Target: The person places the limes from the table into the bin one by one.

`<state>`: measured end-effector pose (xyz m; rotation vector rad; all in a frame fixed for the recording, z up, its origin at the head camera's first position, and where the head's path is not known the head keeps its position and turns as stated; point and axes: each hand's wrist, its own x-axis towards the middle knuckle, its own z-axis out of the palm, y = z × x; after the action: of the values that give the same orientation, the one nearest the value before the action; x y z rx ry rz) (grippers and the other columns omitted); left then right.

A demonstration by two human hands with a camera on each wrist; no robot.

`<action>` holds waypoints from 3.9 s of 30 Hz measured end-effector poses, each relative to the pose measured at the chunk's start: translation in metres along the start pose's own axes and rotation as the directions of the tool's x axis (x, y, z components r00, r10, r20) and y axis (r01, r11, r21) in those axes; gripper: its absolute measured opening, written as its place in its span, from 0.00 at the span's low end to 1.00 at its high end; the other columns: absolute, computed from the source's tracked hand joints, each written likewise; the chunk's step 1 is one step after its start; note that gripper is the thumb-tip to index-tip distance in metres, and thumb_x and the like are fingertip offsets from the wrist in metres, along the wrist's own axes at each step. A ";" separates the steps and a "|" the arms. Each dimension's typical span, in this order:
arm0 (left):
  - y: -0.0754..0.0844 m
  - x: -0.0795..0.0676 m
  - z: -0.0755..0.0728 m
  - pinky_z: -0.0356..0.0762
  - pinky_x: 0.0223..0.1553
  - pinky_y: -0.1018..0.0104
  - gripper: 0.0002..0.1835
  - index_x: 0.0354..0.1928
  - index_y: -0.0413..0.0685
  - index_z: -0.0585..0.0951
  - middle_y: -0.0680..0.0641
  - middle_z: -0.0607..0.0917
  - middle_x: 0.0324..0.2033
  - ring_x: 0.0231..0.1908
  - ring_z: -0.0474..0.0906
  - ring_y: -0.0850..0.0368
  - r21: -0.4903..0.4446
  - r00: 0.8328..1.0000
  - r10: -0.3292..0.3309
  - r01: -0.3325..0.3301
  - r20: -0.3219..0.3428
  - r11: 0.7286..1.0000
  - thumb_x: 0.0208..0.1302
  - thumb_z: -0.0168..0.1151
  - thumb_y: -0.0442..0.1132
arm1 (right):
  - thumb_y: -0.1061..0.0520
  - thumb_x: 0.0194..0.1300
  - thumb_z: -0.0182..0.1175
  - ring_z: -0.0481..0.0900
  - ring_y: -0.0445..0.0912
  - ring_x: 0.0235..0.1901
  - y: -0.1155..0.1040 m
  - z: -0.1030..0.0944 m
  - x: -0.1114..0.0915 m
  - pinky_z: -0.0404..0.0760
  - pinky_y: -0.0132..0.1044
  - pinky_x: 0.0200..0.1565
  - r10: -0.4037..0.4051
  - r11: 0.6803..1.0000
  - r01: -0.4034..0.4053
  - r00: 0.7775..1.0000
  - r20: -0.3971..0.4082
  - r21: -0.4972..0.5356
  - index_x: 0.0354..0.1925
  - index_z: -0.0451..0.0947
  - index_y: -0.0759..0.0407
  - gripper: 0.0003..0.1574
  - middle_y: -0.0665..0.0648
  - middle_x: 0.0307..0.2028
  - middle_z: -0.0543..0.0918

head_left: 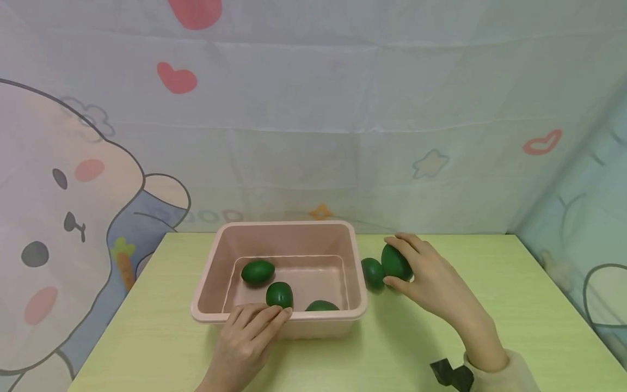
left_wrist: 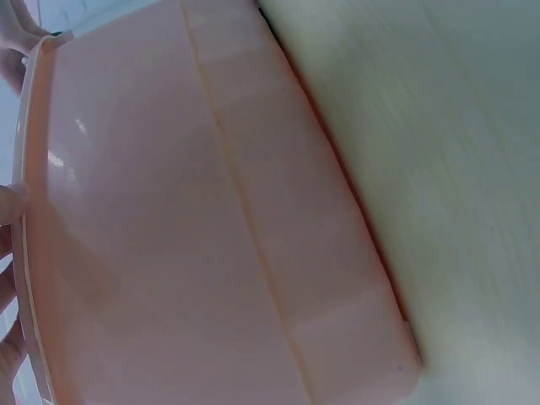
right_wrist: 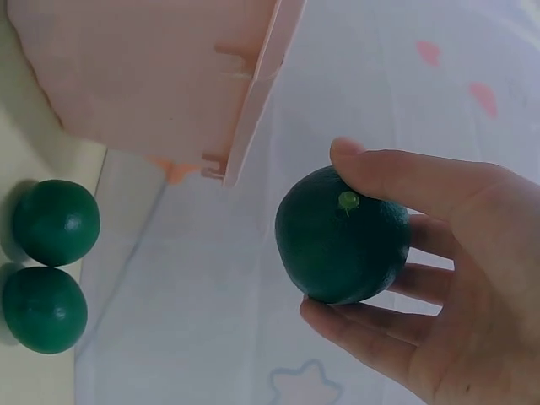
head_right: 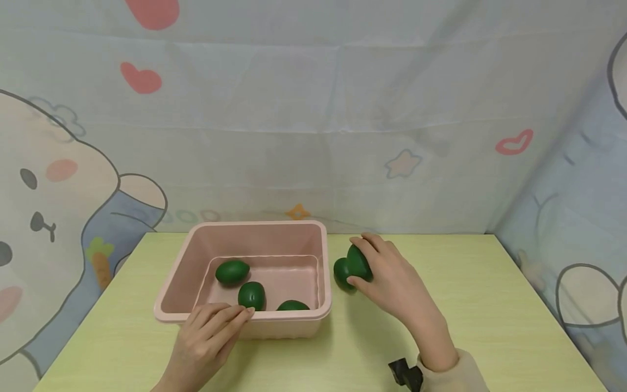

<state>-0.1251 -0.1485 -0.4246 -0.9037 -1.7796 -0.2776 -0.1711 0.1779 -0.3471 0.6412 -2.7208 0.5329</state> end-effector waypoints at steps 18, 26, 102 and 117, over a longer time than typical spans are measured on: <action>0.000 -0.002 0.001 0.75 0.37 0.63 0.16 0.39 0.44 0.87 0.49 0.86 0.31 0.32 0.78 0.52 -0.007 1.000 -0.011 0.011 0.006 1.000 0.73 0.48 0.37 | 0.46 0.55 0.71 0.73 0.58 0.59 -0.021 -0.013 0.020 0.79 0.52 0.53 -0.077 0.996 0.076 0.997 -0.006 -0.040 0.66 0.66 0.55 0.44 0.61 0.63 0.71; -0.001 -0.004 0.002 0.75 0.37 0.63 0.15 0.40 0.45 0.87 0.49 0.86 0.32 0.33 0.78 0.52 -0.001 1.000 -0.002 0.002 0.006 1.000 0.73 0.49 0.37 | 0.45 0.57 0.69 0.71 0.58 0.62 -0.031 -0.019 0.034 0.75 0.53 0.59 -0.117 0.992 0.118 0.993 0.016 -0.041 0.66 0.66 0.55 0.43 0.61 0.64 0.70; -0.005 -0.006 0.005 0.75 0.36 0.63 0.15 0.39 0.45 0.87 0.49 0.87 0.31 0.32 0.79 0.52 -0.014 1.000 0.007 -0.007 -0.013 1.000 0.72 0.50 0.38 | 0.46 0.55 0.71 0.76 0.48 0.53 -0.127 0.014 0.144 0.80 0.39 0.49 -0.434 0.870 0.486 0.834 0.341 -0.082 0.63 0.69 0.50 0.39 0.53 0.58 0.74; -0.004 -0.005 0.005 0.74 0.36 0.63 0.16 0.39 0.44 0.87 0.49 0.86 0.31 0.32 0.78 0.52 -0.025 1.000 -0.001 0.000 -0.011 1.000 0.73 0.49 0.37 | 0.44 0.59 0.67 0.75 0.47 0.57 -0.139 0.037 0.150 0.76 0.39 0.59 -0.408 0.853 0.511 0.783 0.470 -0.111 0.67 0.65 0.49 0.41 0.52 0.61 0.72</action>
<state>-0.1305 -0.1506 -0.4299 -0.9180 -1.7695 -0.3056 -0.2407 -0.0087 -0.2859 1.4570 -2.7801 -0.0700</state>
